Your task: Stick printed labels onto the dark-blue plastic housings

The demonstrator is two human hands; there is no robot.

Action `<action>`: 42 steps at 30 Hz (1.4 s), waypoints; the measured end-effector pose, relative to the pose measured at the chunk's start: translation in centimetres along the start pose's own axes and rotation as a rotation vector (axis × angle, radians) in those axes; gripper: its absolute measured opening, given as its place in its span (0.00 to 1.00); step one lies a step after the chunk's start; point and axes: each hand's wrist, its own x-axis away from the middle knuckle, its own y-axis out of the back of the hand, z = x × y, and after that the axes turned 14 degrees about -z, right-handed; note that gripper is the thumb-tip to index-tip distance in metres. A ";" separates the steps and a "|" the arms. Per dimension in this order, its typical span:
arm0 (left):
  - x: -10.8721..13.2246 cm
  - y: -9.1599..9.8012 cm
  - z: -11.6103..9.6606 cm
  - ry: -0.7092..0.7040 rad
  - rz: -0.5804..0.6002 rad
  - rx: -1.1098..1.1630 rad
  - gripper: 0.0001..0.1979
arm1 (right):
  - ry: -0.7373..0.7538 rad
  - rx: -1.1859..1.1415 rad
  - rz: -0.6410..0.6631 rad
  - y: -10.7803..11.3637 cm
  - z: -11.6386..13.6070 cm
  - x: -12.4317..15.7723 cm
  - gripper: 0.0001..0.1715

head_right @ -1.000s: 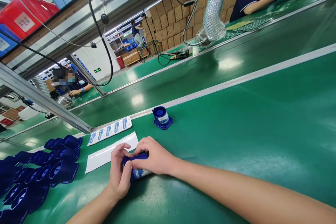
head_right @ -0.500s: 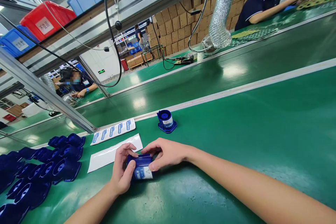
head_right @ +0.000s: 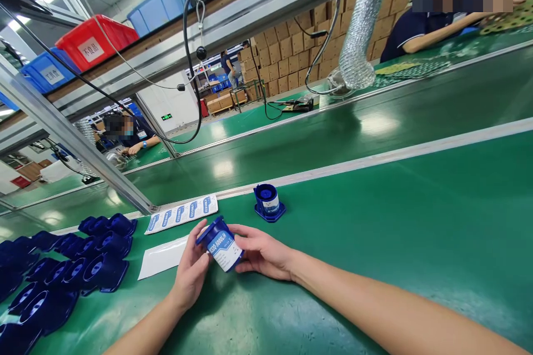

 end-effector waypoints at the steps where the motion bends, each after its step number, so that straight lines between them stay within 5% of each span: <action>1: 0.0 0.1 0.1 0.020 0.018 -0.004 0.37 | -0.006 -0.002 0.017 0.0 0.0 0.1 0.48; 8: 0.1 1.1 0.5 -0.061 -0.038 -0.173 0.30 | 0.031 0.066 0.024 -0.4 -0.8 -0.1 0.49; 15: 0.3 -0.1 -0.3 -0.029 -0.127 -0.123 0.24 | 0.186 0.163 -0.056 -1.2 -2.2 -0.1 0.58; 21: 0.4 -0.2 -0.6 -0.081 -0.037 -0.084 0.35 | 0.211 0.211 -0.018 -1.2 -2.1 -0.2 0.57; 33: 0.9 -1.2 -1.7 0.006 -0.064 -0.183 0.43 | 0.266 0.346 -0.052 -1.9 -2.1 0.3 0.57; 42: 1.6 0.0 -0.8 -0.064 0.047 -0.334 0.58 | 0.272 0.422 -0.090 -1.7 -1.9 0.6 0.58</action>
